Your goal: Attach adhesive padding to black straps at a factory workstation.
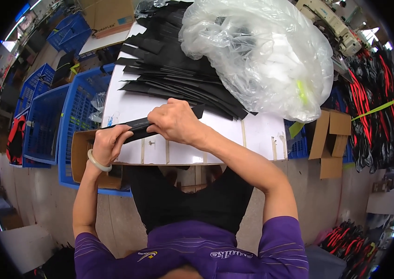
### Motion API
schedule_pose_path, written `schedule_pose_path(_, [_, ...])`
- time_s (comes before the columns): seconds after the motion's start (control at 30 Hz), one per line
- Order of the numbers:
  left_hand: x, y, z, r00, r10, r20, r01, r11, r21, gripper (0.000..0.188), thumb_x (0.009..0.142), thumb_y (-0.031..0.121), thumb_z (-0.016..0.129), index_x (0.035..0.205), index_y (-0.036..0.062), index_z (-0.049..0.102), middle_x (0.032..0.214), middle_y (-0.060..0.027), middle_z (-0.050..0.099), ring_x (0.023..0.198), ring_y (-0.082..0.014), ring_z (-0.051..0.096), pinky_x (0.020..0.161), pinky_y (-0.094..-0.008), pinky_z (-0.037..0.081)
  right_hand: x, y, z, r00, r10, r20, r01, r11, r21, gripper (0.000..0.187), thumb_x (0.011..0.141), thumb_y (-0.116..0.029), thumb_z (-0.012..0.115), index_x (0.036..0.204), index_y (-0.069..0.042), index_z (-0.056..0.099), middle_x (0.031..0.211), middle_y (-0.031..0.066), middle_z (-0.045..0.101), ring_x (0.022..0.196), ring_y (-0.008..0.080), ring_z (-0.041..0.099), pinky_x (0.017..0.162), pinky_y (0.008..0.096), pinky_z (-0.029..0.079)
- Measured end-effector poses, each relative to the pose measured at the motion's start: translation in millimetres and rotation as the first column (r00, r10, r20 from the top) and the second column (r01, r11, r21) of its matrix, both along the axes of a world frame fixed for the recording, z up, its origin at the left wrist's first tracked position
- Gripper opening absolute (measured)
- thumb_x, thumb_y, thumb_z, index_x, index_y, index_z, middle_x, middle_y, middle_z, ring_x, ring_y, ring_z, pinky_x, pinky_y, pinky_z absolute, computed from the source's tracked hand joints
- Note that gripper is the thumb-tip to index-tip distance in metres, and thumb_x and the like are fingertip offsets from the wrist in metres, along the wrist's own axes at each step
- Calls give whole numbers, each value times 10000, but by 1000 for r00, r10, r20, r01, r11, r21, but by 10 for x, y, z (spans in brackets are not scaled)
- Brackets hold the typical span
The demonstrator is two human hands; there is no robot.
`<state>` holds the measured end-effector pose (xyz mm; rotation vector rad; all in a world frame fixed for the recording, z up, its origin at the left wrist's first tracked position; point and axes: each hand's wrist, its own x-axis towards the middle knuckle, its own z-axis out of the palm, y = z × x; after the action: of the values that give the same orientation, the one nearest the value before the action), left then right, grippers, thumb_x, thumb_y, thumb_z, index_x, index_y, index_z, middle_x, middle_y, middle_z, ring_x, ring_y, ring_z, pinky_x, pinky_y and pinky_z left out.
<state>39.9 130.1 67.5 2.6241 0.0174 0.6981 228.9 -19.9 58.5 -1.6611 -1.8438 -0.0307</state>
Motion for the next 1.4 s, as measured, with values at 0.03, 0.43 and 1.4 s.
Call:
schedule_pose_path(0.03, [14,14,2,999,33,15,-34,996,87,90,816,39,657,896,11,627,758,-121,658,648,-255,656,570,-336,505,7,24,-17,994,-28,107,12,990,144,219,760,-220,729,734,-81,561,660,29,574,595,219,571,579,331,431])
schedule_pose_path(0.43, [151,-18,-768,983,178,44,-183,960,212,188,768,-1,609,956,-17,606,1137,-189,604,1066,-352,592,876,-408,492,959,288,-228,811,-580,71,541,791,286,155,753,-228,715,751,-78,674,751,78,630,749,284,602,696,400,456])
schedule_pose_path(1.4, [205,57,-499,972,174,-156,-123,948,292,271,682,93,700,918,61,569,918,-115,568,906,-303,527,770,-406,452,1132,337,-85,779,-625,-57,617,746,251,121,792,-167,675,867,-75,701,913,101,686,858,295,650,745,413,508])
